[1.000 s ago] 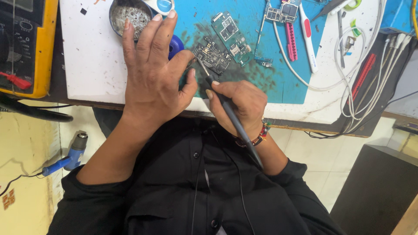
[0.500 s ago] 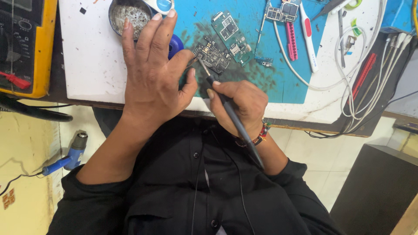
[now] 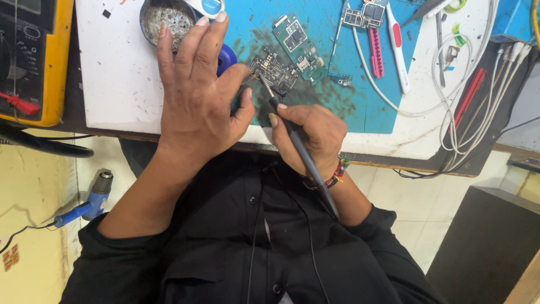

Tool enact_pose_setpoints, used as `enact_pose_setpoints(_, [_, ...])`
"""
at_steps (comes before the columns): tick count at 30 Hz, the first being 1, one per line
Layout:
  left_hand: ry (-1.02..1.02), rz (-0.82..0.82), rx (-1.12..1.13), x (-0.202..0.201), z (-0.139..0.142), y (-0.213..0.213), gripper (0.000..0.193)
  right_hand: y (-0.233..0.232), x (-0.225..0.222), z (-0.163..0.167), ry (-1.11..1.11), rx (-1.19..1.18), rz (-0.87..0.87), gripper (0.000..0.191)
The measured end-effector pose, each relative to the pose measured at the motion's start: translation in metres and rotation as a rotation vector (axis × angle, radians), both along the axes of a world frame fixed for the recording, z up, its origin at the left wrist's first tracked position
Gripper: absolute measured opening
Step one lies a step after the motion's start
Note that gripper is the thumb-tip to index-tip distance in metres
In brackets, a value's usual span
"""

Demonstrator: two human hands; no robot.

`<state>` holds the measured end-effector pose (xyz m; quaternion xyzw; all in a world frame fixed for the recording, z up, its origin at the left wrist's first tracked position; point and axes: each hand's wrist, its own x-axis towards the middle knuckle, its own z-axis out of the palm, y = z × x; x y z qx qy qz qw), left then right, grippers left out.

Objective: The person cleans a circuit board with a toothbrush, then uses a soldering iron and tweezers to solder components on the board. The person also uses a blue suction tool to remove debris from the board.

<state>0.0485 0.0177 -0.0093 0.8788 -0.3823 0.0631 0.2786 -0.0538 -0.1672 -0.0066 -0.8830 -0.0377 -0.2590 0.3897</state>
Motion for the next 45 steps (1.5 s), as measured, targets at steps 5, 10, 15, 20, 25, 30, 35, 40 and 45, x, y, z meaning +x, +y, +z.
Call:
enact_pose_setpoints(5, [0.001,-0.001,-0.001,-0.0005,-0.0013,0.0011,0.022,0.0,-0.0003,-0.0001,-0.003,-0.01,0.014,0.022])
enact_pose_setpoints(10, [-0.053,0.004,0.02,-0.0004,-0.004,0.0016,0.02,0.0004,-0.0008,-0.0002,-0.004,-0.003,0.017,0.022])
enact_pose_setpoints(15, [-0.035,0.001,0.017,-0.0008,-0.0045,0.0027,0.022,0.0009,-0.0006,0.0004,-0.004,-0.026,-0.025,0.022])
enact_pose_setpoints(20, [-0.061,0.008,0.029,-0.0013,-0.0067,0.0034,0.021,0.0003,-0.0007,0.0011,0.006,-0.003,0.02,0.022])
enact_pose_setpoints(25, [-0.056,0.005,0.023,-0.0017,-0.0089,0.004,0.021,0.0006,-0.0007,0.0003,-0.008,0.001,0.016,0.022])
enact_pose_setpoints(30, [-0.067,0.01,0.033,-0.0019,-0.0079,0.0032,0.019,0.0006,-0.0011,-0.0002,-0.008,-0.023,-0.01,0.023])
enact_pose_setpoints(35, [-0.028,0.009,0.015,-0.001,-0.0042,0.0016,0.021,0.0004,-0.0012,-0.0004,0.009,-0.008,0.006,0.023])
enact_pose_setpoints(40, [-0.033,0.005,0.017,-0.0007,-0.0021,0.001,0.021,0.0002,-0.0005,-0.001,-0.01,-0.004,0.021,0.023])
enact_pose_setpoints(45, [-0.02,0.002,0.009,-0.0009,-0.0034,0.0015,0.022,0.0,0.0001,-0.0014,0.003,-0.012,0.013,0.024])
